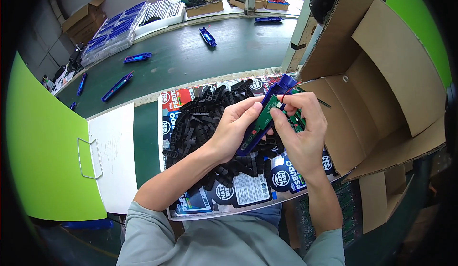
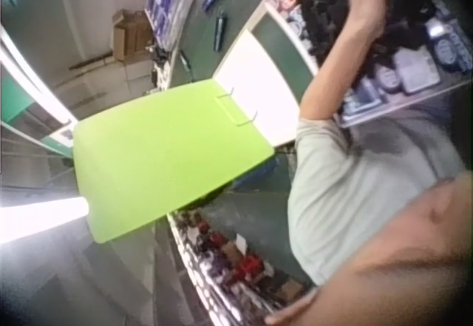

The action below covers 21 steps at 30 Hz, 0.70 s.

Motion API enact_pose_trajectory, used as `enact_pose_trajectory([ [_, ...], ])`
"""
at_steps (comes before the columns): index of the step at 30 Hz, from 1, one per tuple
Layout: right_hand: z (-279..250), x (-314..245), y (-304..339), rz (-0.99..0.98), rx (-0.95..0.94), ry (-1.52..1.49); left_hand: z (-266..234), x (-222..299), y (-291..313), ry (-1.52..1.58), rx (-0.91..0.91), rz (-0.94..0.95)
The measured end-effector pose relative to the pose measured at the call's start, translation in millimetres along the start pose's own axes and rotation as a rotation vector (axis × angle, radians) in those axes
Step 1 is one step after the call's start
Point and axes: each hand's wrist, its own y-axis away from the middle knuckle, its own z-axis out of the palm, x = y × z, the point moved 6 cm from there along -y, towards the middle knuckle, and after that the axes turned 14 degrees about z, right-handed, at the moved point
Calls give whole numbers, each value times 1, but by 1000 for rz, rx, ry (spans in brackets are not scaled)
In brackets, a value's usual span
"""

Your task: The person assembles small electronic or mechanical components by hand, taking blue plastic components, green circuit boards, and black plastic clips from a cardboard box and joining them together at a factory workstation.

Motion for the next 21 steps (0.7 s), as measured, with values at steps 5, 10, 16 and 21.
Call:
enact_pose_trajectory([
  [5,-2,6,-4,-3,7,33,-1,-5,-1,43,-20,-40],
  [10,-3,10,-2,-9,4,25,2,-9,-2,47,-15,-54],
  [16,-3,13,5,17,3,-63,-1,-9,-6,44,26,-29],
  [21,3,26,5,197,-38,-245,6,-4,-9,11,-6,4],
])
